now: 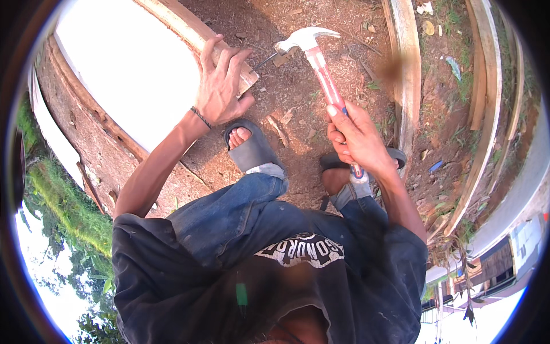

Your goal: The person assembles a wooden frame by positioning planks around a white board and securing them with nails. They use a hammer to drive nails into the wood and adjust the frame pieces to fit properly.

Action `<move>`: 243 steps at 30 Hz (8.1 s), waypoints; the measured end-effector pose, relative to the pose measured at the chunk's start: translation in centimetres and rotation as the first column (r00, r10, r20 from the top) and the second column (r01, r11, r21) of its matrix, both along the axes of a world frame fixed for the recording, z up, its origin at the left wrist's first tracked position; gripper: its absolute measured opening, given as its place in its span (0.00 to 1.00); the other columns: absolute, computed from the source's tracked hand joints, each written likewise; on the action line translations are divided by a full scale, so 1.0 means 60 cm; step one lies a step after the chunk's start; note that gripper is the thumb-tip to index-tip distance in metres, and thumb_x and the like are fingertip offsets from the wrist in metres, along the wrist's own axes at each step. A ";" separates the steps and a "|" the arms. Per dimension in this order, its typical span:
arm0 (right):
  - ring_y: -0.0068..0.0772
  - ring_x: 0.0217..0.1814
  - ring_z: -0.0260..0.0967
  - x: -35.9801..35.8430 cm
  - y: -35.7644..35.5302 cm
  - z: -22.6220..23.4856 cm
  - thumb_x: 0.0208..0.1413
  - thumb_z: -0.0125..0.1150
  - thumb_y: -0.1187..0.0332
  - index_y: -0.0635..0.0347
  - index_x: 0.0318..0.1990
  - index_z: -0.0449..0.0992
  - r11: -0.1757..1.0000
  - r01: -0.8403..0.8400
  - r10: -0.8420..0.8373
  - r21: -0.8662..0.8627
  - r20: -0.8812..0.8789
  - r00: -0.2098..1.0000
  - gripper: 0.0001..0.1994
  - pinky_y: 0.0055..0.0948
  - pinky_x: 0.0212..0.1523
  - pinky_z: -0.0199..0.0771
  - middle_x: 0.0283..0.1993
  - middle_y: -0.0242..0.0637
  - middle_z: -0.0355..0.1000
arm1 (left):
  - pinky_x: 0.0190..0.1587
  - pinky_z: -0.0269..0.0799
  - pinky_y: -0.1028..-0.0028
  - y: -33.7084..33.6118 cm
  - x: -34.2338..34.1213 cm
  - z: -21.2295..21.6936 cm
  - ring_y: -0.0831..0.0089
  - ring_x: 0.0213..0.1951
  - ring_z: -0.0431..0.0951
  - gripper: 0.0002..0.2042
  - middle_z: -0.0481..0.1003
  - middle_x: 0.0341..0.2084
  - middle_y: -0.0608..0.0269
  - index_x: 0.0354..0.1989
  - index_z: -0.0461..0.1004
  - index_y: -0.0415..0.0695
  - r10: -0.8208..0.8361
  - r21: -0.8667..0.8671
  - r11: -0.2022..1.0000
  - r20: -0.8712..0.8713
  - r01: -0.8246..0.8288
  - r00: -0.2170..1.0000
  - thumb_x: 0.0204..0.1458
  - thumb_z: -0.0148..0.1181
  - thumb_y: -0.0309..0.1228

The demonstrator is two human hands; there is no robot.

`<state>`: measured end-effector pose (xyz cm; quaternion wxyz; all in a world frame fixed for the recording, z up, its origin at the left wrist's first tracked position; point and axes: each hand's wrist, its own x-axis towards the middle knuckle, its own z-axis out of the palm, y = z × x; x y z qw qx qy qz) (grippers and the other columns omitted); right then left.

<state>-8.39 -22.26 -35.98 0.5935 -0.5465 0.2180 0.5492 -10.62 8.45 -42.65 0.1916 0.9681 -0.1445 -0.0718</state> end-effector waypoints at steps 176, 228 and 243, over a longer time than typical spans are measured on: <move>0.11 0.17 0.53 0.027 -0.001 0.068 0.74 0.50 0.57 0.56 0.39 0.66 0.882 0.393 -0.382 -0.259 0.093 0.919 0.13 0.19 0.14 0.50 0.21 0.24 0.57 | 0.70 0.45 0.28 0.028 -0.043 -0.033 0.23 0.74 0.32 0.63 0.39 0.77 0.39 0.79 0.38 0.69 0.059 -0.247 0.969 0.142 -0.023 0.988 0.30 0.72 0.30; 0.15 0.15 0.54 -0.105 0.108 0.030 0.72 0.53 0.58 0.57 0.40 0.66 0.897 0.421 -0.429 -0.132 -0.029 0.903 0.13 0.20 0.14 0.52 0.19 0.24 0.57 | 0.71 0.43 0.29 0.035 -0.043 -0.031 0.25 0.74 0.34 0.62 0.40 0.77 0.41 0.78 0.39 0.68 0.031 -0.278 0.961 0.105 0.000 0.994 0.31 0.72 0.29; 0.12 0.14 0.53 -0.035 0.042 0.046 0.73 0.53 0.58 0.57 0.40 0.67 0.962 0.212 -0.229 -0.174 -0.087 0.969 0.12 0.18 0.14 0.50 0.22 0.24 0.60 | 0.71 0.42 0.31 0.047 -0.035 -0.028 0.26 0.75 0.34 0.59 0.41 0.76 0.41 0.77 0.42 0.65 0.050 -0.242 0.970 0.147 -0.013 0.988 0.32 0.72 0.30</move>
